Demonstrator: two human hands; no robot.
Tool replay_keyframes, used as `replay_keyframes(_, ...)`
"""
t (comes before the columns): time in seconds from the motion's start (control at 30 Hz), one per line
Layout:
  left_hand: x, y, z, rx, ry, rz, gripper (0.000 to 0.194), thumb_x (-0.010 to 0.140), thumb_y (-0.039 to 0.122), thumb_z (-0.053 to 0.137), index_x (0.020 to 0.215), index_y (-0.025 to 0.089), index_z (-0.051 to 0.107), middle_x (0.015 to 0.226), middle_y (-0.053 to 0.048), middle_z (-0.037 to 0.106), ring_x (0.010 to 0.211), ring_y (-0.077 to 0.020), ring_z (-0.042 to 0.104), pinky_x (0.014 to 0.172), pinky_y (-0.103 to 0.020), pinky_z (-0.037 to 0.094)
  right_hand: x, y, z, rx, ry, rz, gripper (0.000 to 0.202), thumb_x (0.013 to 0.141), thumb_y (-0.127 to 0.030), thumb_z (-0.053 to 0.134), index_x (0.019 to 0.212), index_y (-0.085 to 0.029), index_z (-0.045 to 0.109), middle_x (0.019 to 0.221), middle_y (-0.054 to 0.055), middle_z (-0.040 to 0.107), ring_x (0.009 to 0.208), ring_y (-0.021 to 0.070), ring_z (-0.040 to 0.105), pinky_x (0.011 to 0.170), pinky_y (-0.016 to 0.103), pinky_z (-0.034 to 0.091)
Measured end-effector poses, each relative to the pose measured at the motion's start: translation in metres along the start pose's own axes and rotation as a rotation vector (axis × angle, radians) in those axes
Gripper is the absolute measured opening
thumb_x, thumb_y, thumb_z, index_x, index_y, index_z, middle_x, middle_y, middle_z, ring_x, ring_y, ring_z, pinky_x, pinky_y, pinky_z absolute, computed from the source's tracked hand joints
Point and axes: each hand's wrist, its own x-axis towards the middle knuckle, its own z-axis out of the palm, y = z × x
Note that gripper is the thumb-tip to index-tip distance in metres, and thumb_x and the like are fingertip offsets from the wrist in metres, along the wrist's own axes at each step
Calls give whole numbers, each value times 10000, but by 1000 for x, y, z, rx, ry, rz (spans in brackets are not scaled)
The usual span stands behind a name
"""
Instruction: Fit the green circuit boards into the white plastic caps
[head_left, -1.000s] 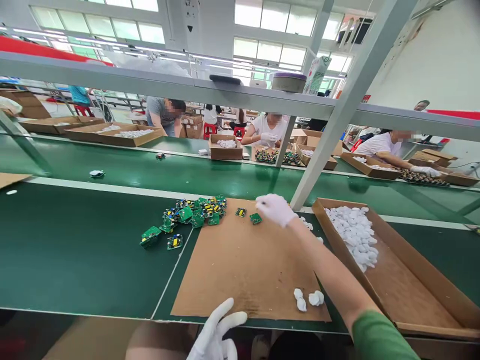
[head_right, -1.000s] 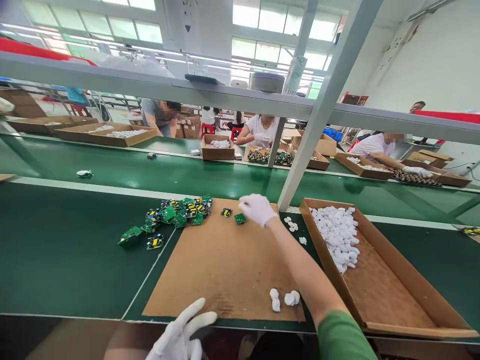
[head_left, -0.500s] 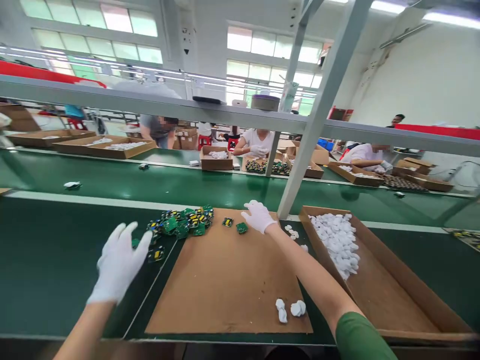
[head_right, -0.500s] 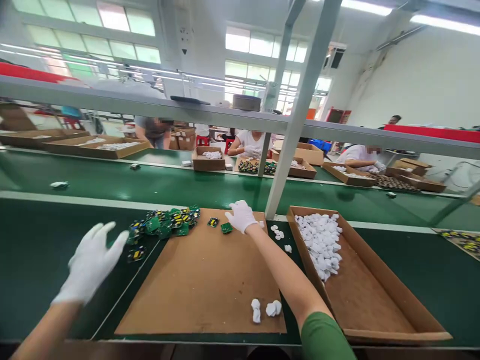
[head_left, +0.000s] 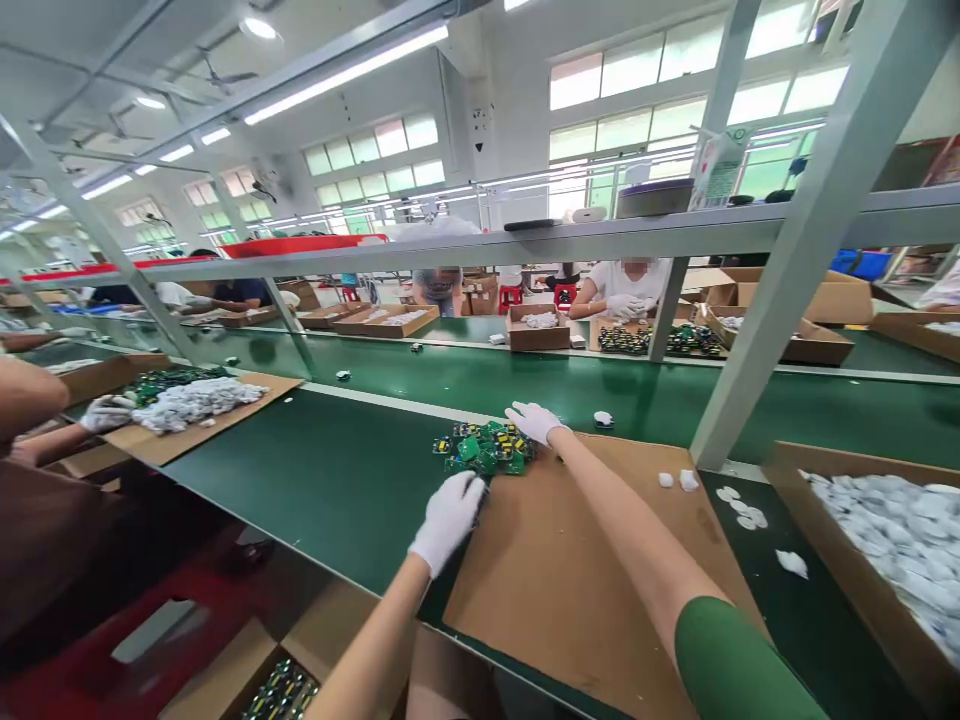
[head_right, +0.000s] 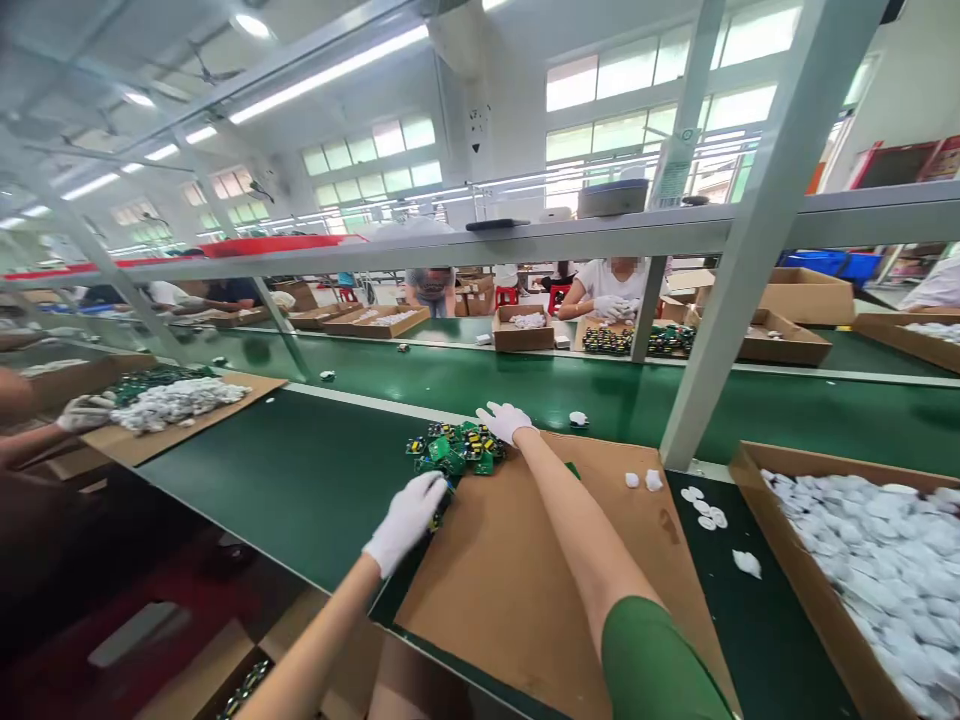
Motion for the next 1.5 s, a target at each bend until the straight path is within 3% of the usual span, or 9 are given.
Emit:
replay_keyframes(0.17, -39, 21, 27, -9, 143, 106, 443, 929, 294, 559, 1326, 107, 610, 1452, -216, 551, 1362, -351, 508, 1107, -539, 443, 11, -27, 6, -37, -174, -89, 333, 995, -383, 603, 1268, -192, 606, 1313, 100, 610, 1124, 244, 633, 962, 469, 546)
replay_keyframes(0.33, -49, 16, 15, -91, 207, 239, 467, 885, 319, 587, 1335, 197, 600, 1453, -122, 582, 1379, -263, 511, 1174, -429, 400, -29, -21, -5, -111, -240, -154, 301, 1002, -406, 586, 1200, -186, 640, 1252, 88, 645, 1090, 230, 646, 964, 457, 539)
replay_keyframes(0.53, -86, -28, 4, -138, 424, -92, 584, 914, 380, 558, 1428, 118, 468, 1501, -245, 484, 1407, -382, 460, 1130, -612, 405, -119, 4, -28, -177, -262, -194, 354, 976, -432, 552, 1224, -213, 677, 1207, 116, 694, 1091, 280, 675, 950, 429, 519)
replay_keyframes(0.67, -110, -34, 23, -232, 355, -108, 589, 803, 282, 662, 1368, 154, 558, 1450, -195, 562, 1311, -378, 566, 1073, -567, 492, -145, 4, -59, -149, -321, -243, 305, 916, -471, 592, 1127, -316, 750, 1075, 49, 765, 946, 246, 728, 821, 313, 538)
replay_keyframes(0.83, -109, -13, 40, -367, 442, -119, 443, 896, 111, 406, 1278, 179, 618, 1314, -145, 664, 1178, -258, 667, 1048, -475, 533, -95, -26, -64, -157, -108, -194, 491, 1037, -468, 345, 1391, -227, 584, 1266, 112, 700, 1157, 308, 653, 978, 407, 482)
replay_keyframes(1.03, -117, 25, 37, -386, 464, -32, 419, 911, 173, 498, 1315, 206, 604, 1290, -137, 681, 1208, -290, 644, 1064, -504, 520, -14, -91, 4, -145, -149, -308, 462, 1004, -471, 554, 1382, -206, 537, 1402, 120, 570, 1220, 273, 595, 1048, 517, 474)
replay_keyframes(1.17, -127, 50, 32, -475, 245, 180, 480, 895, 187, 550, 1373, 223, 567, 1325, -145, 660, 1243, -308, 613, 1069, -512, 507, 22, -133, 33, -174, -174, -339, 417, 995, -421, 590, 1357, -216, 553, 1418, 115, 543, 1232, 281, 577, 1042, 528, 485)
replay_keyframes(1.37, -133, 82, 45, -625, -25, 293, 407, 779, 224, 682, 1184, 265, 698, 1110, -140, 732, 1035, -325, 691, 917, -452, 588, 36, -161, 53, -299, -299, -327, 410, 982, -386, 622, 1340, -197, 560, 1387, 112, 559, 1203, 281, 594, 1006, 523, 513)
replay_keyframes(1.5, -137, 56, 34, -610, 149, 289, 407, 897, 204, 555, 1284, 302, 635, 1246, -98, 713, 1174, -270, 661, 1022, -427, 548, 26, -154, 40, -416, -451, -320, 313, 982, -356, 629, 1246, -187, 616, 1285, 95, 623, 1107, 240, 640, 948, 463, 553)
